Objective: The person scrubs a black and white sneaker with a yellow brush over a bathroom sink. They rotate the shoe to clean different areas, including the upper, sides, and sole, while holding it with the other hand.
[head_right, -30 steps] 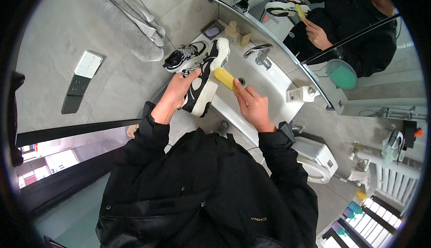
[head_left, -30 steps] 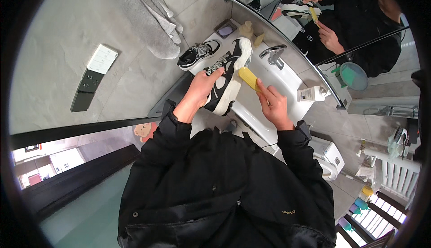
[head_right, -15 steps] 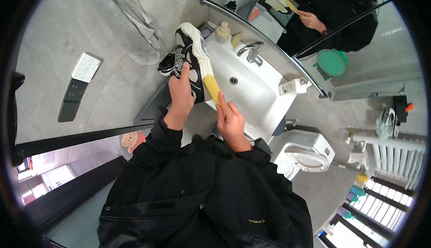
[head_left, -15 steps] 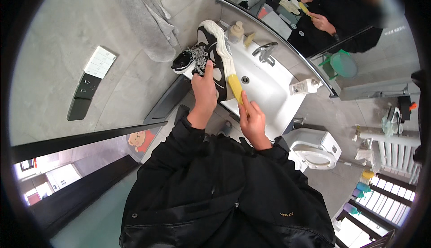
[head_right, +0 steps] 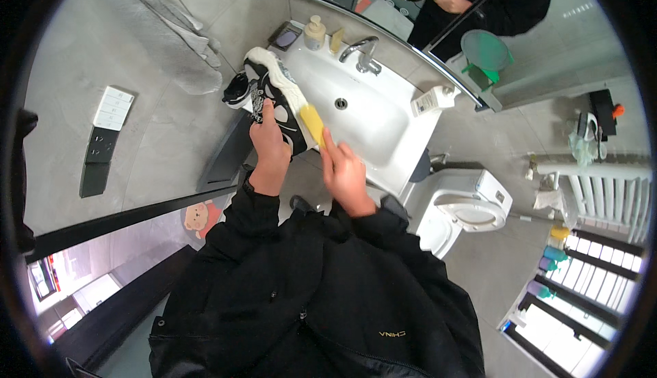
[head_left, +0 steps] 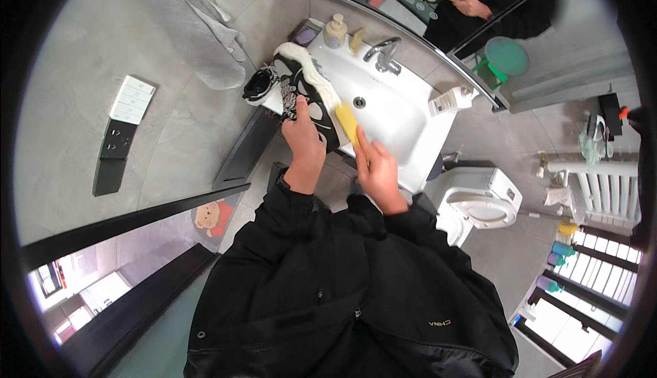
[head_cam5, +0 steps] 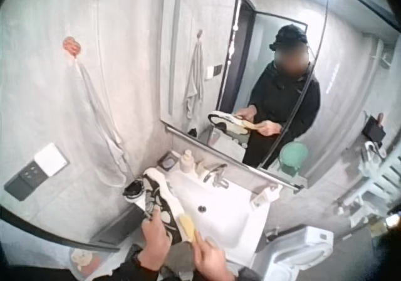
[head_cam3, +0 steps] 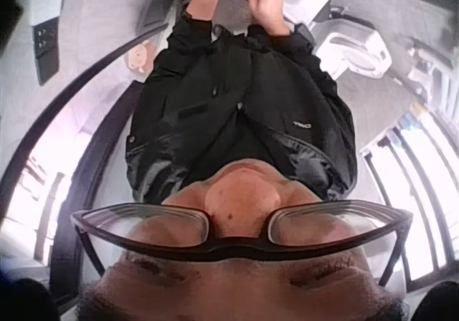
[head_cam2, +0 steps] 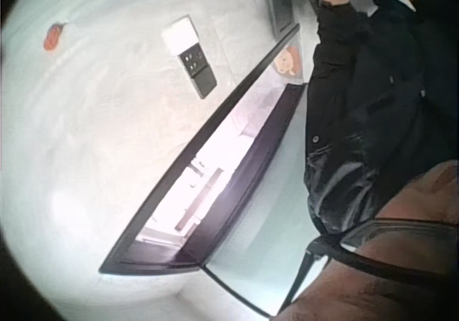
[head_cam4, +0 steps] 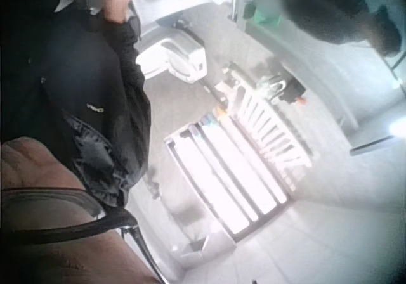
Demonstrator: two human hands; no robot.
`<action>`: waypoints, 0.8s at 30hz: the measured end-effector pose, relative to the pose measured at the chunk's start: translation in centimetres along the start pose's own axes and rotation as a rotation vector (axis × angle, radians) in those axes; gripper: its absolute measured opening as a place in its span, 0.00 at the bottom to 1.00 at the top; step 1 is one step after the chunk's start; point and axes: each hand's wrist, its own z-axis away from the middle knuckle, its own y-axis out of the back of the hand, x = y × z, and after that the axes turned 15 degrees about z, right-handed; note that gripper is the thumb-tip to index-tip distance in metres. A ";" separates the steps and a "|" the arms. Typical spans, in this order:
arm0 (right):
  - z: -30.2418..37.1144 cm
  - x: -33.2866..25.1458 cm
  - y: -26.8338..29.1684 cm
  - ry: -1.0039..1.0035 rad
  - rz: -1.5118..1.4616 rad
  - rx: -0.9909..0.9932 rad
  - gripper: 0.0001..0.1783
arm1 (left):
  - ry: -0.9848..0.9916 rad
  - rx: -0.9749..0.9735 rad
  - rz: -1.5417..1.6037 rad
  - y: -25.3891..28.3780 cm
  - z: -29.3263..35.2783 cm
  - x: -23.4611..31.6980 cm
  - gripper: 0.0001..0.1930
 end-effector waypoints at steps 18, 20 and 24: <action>-0.5 10.0 3.2 0.161 -0.078 0.040 0.30 | -0.141 0.067 0.110 -3.6 5.0 -6.3 0.17; -0.4 10.9 3.5 0.110 -0.191 -0.095 0.29 | -0.238 0.008 0.179 -3.9 5.3 -6.6 0.17; -0.6 12.4 3.9 0.121 -0.203 -0.080 0.28 | -0.085 0.183 0.034 -4.1 6.8 -8.8 0.18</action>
